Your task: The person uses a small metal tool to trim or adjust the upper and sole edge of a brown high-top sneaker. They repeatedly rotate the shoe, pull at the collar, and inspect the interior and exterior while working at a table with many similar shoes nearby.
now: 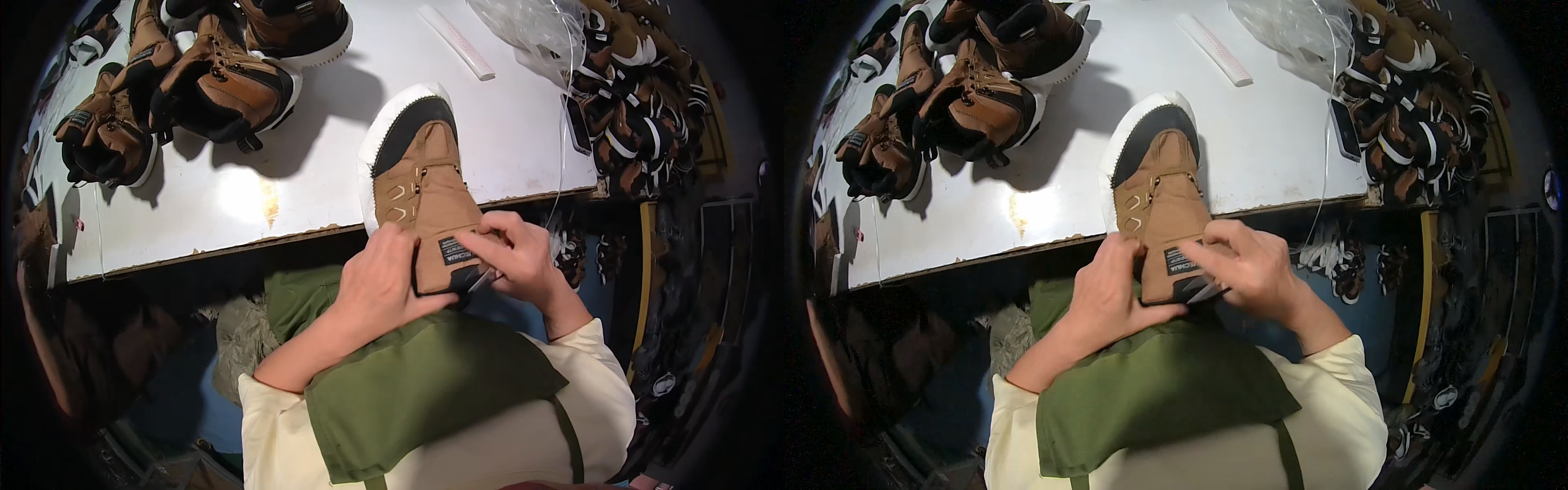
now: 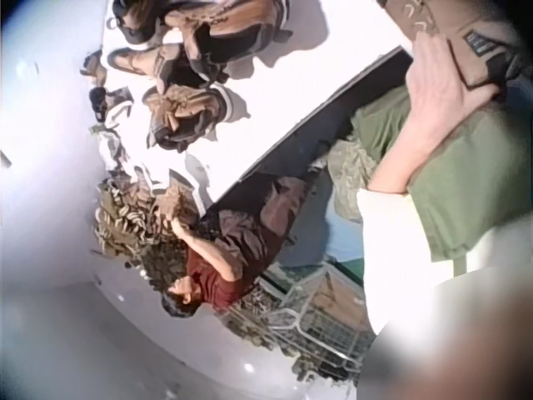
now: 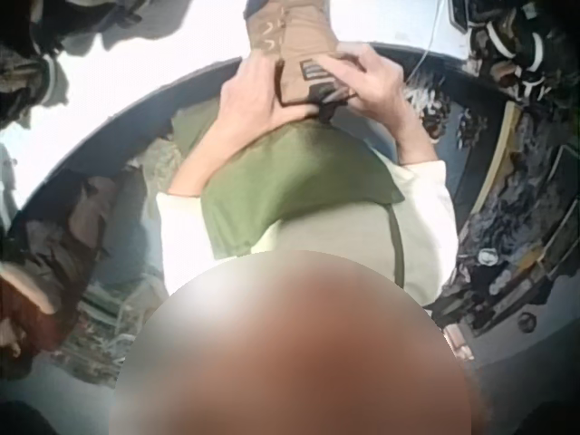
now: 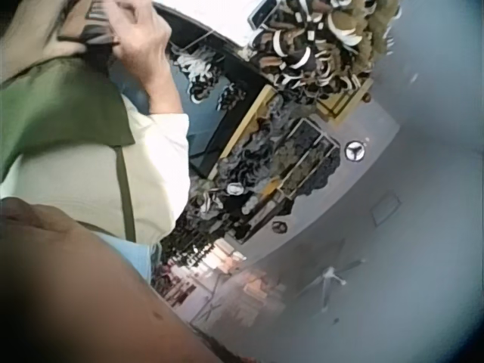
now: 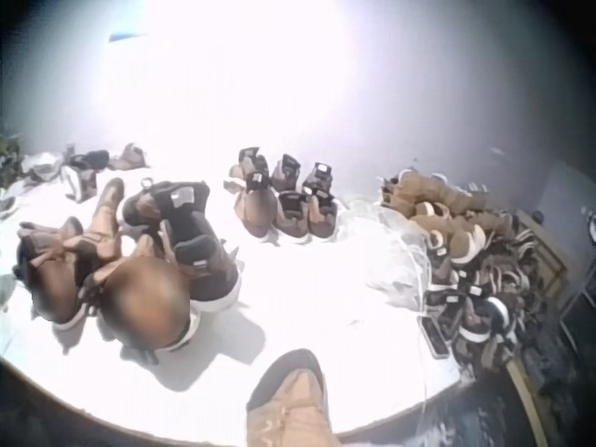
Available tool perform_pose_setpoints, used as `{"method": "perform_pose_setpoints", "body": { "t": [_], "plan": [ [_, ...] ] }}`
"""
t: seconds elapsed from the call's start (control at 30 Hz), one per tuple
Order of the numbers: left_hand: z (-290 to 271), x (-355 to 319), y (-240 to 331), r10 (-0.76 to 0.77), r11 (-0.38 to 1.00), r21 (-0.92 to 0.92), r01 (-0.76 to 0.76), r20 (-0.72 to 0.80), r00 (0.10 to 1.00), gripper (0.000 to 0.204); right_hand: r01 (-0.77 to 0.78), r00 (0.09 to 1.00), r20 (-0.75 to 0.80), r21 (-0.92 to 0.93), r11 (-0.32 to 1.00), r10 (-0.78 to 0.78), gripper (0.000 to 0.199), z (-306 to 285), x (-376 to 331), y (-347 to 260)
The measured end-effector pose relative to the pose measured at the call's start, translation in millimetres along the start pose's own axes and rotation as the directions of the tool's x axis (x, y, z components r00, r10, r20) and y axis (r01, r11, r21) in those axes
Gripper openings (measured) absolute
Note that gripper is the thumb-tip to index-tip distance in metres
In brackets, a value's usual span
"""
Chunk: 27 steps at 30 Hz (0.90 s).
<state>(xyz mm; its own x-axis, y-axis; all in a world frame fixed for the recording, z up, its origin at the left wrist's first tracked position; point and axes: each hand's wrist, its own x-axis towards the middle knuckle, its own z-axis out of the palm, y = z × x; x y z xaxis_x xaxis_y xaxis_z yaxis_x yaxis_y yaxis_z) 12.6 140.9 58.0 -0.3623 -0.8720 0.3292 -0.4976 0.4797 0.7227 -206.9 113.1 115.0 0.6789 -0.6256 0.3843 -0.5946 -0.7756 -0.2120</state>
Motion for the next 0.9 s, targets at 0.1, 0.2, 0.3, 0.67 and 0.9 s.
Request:
{"method": "perform_pose_setpoints", "body": {
  "t": [0.1, 0.2, 0.3, 0.67, 0.9],
  "plan": [
    [16, 7, 9, -0.01, 1.0, 0.023, 0.01, -0.009, 1.0, 0.082, -0.081, 0.994, -0.07, 0.045, 0.996, 0.084, 0.041, 9, -12, 7],
    [9, 9, 18, -0.025, 1.0, 0.017, 0.023, 0.096, 0.995, 0.083, -0.166, 0.979, -0.08, 0.214, 0.963, 0.187, 0.038, 11, -22, 14],
    [13, 7, 18, 0.036, 0.999, 0.003, -0.036, 0.017, 0.999, 0.07, -0.204, 0.943, -0.163, 0.412, 0.888, 0.292, 0.035, 23, -34, 32],
    [19, -1, 7, 0.163, 0.986, -0.018, -0.166, -0.124, 0.979, 0.057, -0.183, 0.964, -0.073, 0.51, 0.84, 0.254, 0.032, 26, -46, 50],
    [19, -7, -13, 0.066, 0.961, -0.254, -0.106, -0.162, 0.985, 0.045, -0.226, 0.908, -0.122, 0.663, 0.713, 0.401, 0.022, 32, -50, 46]
  ]
}}
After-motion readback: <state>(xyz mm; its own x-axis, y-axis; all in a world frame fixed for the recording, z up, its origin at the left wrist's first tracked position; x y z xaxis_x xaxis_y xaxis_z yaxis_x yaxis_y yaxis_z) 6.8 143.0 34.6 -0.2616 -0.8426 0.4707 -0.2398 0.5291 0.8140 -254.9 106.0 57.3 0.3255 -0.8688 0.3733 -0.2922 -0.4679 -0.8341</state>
